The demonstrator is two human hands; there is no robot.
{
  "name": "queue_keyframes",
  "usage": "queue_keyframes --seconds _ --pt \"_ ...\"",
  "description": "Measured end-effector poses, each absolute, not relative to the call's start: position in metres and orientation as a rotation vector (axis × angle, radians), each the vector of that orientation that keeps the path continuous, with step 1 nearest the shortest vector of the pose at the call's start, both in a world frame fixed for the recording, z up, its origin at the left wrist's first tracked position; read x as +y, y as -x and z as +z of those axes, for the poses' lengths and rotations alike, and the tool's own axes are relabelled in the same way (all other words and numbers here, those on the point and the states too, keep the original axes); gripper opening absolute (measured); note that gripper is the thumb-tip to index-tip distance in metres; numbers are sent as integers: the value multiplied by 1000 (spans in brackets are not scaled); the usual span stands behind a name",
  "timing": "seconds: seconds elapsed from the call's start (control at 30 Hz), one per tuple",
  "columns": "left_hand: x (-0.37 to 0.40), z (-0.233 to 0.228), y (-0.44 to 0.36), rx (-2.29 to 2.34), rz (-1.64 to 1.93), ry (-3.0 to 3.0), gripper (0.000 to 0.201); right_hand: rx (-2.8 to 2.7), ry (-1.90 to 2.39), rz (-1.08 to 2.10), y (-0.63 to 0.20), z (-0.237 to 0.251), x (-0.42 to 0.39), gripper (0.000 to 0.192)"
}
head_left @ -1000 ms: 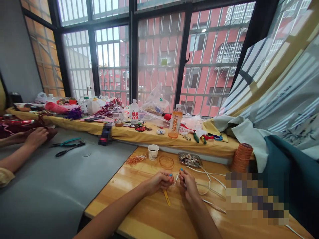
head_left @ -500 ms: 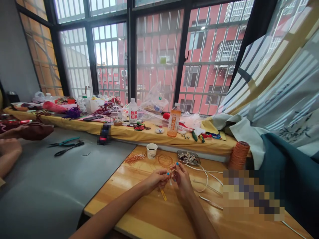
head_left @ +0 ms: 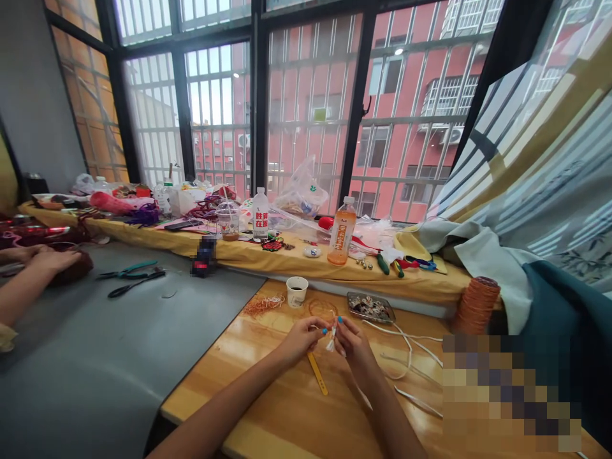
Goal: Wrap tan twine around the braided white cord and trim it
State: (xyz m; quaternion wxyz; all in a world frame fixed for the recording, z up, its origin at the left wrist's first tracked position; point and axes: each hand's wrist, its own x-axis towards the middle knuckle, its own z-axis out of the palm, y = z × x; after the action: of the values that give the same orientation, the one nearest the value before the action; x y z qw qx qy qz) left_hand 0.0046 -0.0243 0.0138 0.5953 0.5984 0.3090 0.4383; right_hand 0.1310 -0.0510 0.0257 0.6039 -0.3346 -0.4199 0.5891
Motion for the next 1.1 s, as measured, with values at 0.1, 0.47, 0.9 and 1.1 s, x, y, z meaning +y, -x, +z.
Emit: queue_keyframes --seconds 0.1,0.47,0.9,1.1 --pt "-26 19 -2 730 1063 -1694 16 -907 763 1321 -132 26 -50 32" --pt "-24 24 5 605 897 -1466 38 -978 869 1259 -136 12 -41 34" --pt "-23 20 -1 678 919 -1484 33 -953 820 1315 -134 10 -45 32" --pt "-25 20 1 582 960 -1296 29 -922 822 1368 -131 12 -47 30"
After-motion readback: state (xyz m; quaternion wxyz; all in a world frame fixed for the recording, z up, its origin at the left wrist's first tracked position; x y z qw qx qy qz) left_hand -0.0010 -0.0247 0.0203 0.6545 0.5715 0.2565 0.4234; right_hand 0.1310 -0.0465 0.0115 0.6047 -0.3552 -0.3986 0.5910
